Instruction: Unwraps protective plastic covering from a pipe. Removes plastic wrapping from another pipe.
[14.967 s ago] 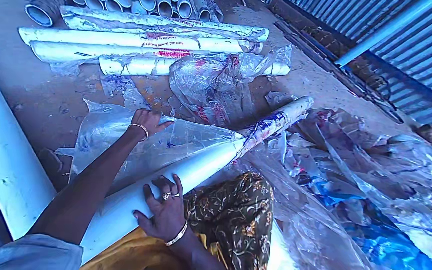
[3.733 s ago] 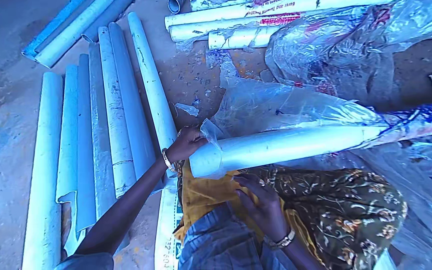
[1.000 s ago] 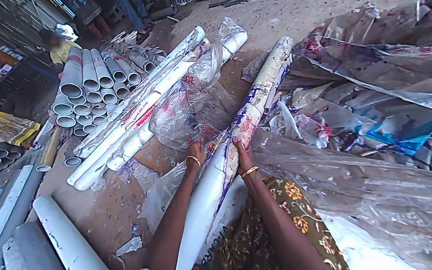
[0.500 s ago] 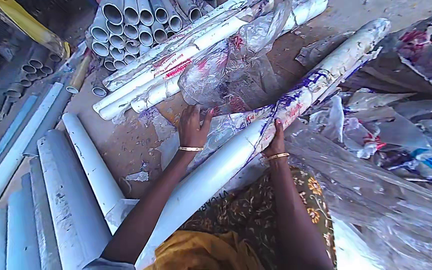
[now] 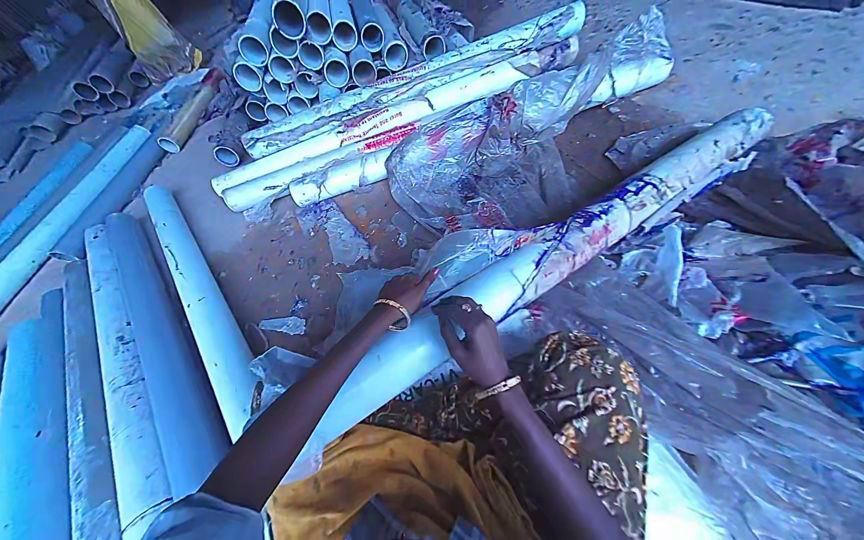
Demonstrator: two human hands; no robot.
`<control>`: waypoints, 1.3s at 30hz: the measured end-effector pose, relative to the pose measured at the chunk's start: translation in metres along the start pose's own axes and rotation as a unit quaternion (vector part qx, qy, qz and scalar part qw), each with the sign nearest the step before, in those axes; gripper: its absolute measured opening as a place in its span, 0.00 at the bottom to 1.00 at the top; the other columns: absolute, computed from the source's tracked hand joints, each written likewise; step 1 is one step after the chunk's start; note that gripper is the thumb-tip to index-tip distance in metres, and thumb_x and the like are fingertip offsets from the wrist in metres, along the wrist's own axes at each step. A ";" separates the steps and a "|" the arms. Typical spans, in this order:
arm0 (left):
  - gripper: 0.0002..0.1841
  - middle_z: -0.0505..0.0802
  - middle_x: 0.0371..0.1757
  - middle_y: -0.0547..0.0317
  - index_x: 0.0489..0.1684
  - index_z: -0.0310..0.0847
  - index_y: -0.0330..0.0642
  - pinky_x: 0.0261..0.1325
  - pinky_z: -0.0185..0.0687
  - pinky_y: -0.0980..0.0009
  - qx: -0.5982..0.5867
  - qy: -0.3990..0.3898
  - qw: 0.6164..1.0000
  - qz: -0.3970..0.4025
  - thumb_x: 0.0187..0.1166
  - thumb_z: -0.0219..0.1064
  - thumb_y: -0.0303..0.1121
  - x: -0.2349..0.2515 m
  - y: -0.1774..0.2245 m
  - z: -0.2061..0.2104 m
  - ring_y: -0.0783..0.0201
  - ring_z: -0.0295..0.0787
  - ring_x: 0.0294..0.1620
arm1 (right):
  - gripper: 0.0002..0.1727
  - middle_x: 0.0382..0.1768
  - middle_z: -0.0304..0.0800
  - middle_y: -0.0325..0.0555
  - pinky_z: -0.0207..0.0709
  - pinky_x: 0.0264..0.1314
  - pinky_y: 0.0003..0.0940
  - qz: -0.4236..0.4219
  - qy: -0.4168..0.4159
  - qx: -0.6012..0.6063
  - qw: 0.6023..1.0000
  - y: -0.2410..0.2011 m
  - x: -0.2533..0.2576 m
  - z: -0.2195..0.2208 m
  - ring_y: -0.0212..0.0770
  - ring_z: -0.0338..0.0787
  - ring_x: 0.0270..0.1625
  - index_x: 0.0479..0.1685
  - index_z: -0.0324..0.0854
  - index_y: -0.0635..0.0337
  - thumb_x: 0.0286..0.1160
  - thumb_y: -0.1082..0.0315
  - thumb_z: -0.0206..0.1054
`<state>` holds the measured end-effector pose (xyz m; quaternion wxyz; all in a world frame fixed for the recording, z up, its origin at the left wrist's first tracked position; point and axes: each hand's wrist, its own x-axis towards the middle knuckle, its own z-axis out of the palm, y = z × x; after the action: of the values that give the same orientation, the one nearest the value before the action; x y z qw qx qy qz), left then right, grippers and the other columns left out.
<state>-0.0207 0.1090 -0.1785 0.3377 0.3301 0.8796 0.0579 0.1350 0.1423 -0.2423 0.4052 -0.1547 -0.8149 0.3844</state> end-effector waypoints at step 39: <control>0.33 0.92 0.50 0.29 0.53 0.83 0.23 0.63 0.72 0.37 0.133 0.053 0.875 0.462 0.91 0.51 0.53 0.258 0.144 0.068 0.32 0.88 0.59 | 0.14 0.46 0.92 0.37 0.54 0.84 0.27 -0.058 0.030 -0.177 0.982 0.001 -0.080 0.041 0.34 0.83 0.64 0.37 0.87 0.52 0.84 0.64 0.54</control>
<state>-0.0428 0.3727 -0.3271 0.1785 0.7374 0.6426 0.1071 0.1530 0.0776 -0.3015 0.4172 -0.1880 -0.8650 0.2057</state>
